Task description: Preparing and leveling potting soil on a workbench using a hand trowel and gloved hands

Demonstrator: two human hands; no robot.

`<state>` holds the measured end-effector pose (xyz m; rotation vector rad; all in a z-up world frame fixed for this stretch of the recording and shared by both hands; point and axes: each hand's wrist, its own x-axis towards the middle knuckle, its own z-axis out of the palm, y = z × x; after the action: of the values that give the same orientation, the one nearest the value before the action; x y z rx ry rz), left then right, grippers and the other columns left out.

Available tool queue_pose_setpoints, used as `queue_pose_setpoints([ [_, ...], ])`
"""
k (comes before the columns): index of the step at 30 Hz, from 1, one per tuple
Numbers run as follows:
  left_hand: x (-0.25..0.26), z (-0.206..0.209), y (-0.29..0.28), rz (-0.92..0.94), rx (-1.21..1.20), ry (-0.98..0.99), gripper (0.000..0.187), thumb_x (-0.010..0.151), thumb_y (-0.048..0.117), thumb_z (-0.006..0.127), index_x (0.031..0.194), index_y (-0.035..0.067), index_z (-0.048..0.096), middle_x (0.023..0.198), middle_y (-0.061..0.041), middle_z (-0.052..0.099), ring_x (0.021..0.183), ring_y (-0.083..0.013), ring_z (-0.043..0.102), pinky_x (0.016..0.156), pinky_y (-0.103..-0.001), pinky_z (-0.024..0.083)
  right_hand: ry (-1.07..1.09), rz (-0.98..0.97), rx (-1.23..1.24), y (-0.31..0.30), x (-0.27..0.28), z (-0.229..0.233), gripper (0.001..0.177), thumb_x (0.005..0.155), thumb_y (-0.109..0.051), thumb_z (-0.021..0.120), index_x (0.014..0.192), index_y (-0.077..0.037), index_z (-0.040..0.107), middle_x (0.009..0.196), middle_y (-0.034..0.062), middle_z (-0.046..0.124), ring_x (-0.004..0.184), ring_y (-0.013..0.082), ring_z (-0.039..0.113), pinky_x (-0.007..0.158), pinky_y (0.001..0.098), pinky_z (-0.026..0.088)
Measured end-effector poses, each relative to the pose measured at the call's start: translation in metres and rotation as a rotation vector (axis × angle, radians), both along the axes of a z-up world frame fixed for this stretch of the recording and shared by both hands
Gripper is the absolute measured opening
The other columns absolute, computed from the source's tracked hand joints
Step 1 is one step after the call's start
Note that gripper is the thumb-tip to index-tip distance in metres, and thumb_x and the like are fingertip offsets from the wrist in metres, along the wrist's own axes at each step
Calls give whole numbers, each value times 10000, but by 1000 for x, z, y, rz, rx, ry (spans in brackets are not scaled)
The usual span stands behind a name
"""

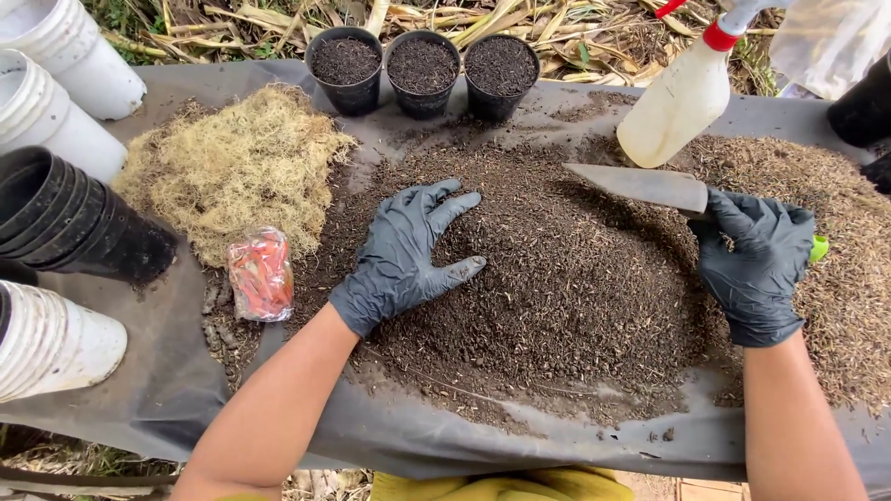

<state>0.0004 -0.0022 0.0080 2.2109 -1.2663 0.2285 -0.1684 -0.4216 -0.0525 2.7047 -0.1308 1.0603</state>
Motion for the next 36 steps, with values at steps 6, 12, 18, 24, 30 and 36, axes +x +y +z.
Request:
queue_pose_setpoints([
  [6, 7, -11, -1, 45, -44, -45, 487, 857, 498, 672, 1200, 153, 685, 1147, -108, 655, 990, -330, 605, 836, -486, 465, 1, 1, 21, 11, 10, 15, 253, 1044, -293, 864, 1292, -305, 814, 1049, -34, 771, 830, 265, 700, 804, 419, 434],
  [12, 11, -19, 0, 40, -178, 121, 128, 751, 207, 652, 877, 214, 638, 845, 34, 611, 780, -151, 536, 716, -313, 458, 246, 1, 48, 67, 57, 78, 302, 1172, -419, 572, 1339, -271, 776, 542, -41, 474, 466, 142, 404, 684, 321, 361],
  [18, 29, 0, 9, 135, -595, 252, 326, 883, 329, 661, 1107, 98, 710, 952, -152, 720, 927, -315, 675, 865, -391, 514, 648, -1, 485, 94, 129, 78, 312, 999, -275, 584, 1261, -319, 746, 906, 115, 784, 810, 408, 751, 674, 500, 575],
  [24, 23, 10, 18, 225, -420, 474, 513, 1075, 488, 475, 1432, 134, 576, 1397, -256, 575, 1336, -505, 496, 1153, -624, 345, 665, 130, 438, 139, 156, 92, 318, 973, -416, 605, 1253, -346, 740, 884, 108, 785, 902, 403, 735, 773, 512, 595],
  [30, 10, 11, 3, 16, -471, 516, 501, 1085, 427, 477, 1428, 80, 590, 1410, -305, 557, 1314, -531, 514, 1159, -644, 340, 178, 473, 321, 120, 105, 82, 395, 871, -224, 820, 1264, -218, 781, 1000, 137, 768, 888, 413, 718, 776, 531, 598],
  [36, -1, 7, 6, -95, -310, 306, 374, 1070, 405, 545, 1409, 289, 651, 1431, -98, 634, 1317, -397, 586, 1146, -510, 440, 86, 430, -42, 93, 30, 90, 284, 909, -187, 808, 1170, -293, 781, 1077, -12, 738, 949, 287, 732, 858, 430, 554],
])
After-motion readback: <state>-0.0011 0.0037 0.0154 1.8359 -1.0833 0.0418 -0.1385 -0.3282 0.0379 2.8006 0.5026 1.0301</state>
